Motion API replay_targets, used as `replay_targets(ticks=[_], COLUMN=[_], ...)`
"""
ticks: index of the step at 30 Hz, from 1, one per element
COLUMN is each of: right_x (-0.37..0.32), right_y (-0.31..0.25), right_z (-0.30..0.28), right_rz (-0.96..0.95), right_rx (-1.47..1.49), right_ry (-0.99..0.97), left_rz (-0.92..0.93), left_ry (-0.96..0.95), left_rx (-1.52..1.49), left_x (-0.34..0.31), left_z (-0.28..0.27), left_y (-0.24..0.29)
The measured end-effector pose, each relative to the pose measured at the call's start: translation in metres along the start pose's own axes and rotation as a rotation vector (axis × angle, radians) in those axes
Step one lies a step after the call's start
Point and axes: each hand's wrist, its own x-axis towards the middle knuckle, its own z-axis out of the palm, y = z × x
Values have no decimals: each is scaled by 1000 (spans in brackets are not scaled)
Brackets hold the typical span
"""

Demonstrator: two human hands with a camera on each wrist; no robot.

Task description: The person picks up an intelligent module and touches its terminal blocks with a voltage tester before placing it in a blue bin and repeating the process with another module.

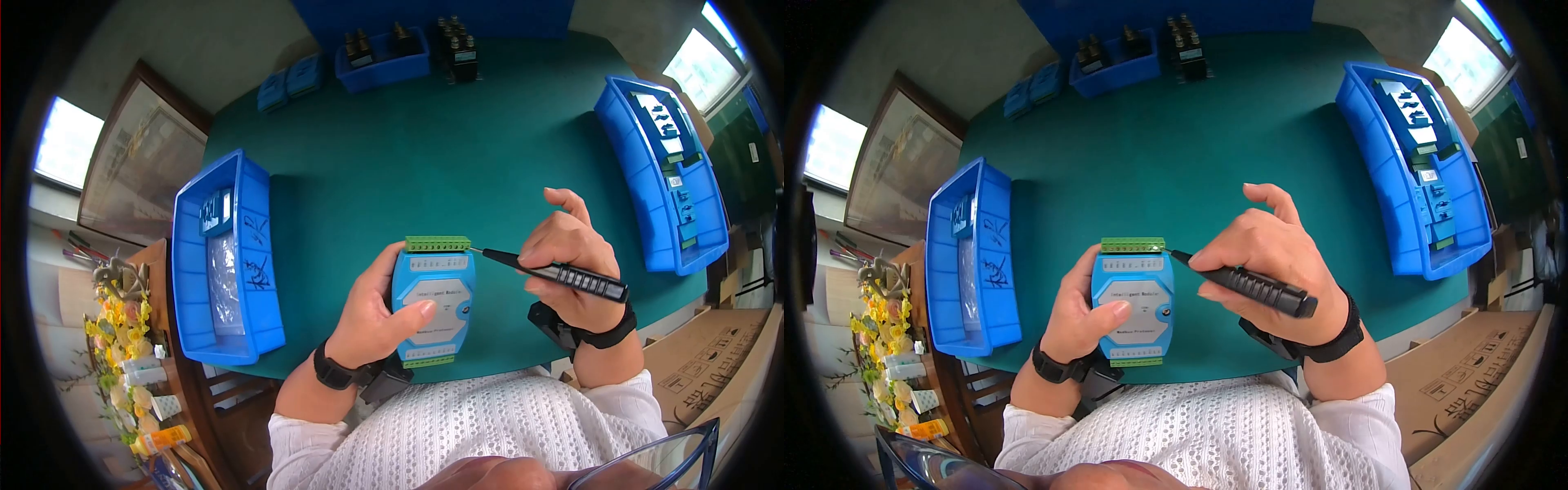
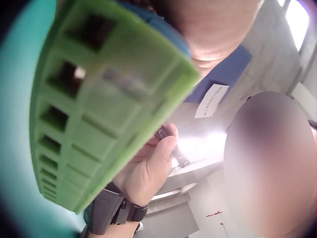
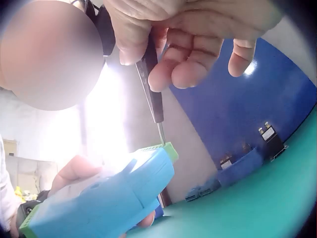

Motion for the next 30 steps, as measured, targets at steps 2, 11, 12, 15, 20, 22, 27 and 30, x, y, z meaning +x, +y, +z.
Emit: replay_targets(ticks=[2,11,12,15,20,22,27,30], right_x=[2,2,2,1,1,1,1,1], right_y=[-4,-12,-12,-12,-13,-14,-11,-8], right_z=[-2,-3,-3,-2,-1,-1,-1,-1], right_rz=[-18,-62,-58,-55,-61,-66,-78,-88], right_rx=[-56,-237,-229,-222,-240,-245,-231,-188], right_ry=[-34,-106,-102,-91,-84,-86,-76,-49], left_rz=[-9,6,9,21,32,32,-5,-21], left_ry=[-6,29,27,24,37,20,13,15], left_rx=[21,94,105,134,147,149,90,11], left_x=[0,1,1,1,0,0,1,1], left_z=[-1,2,2,3,4,2,1,2], left_y=[0,-1,-1,-1,-1,-2,-3,-2])
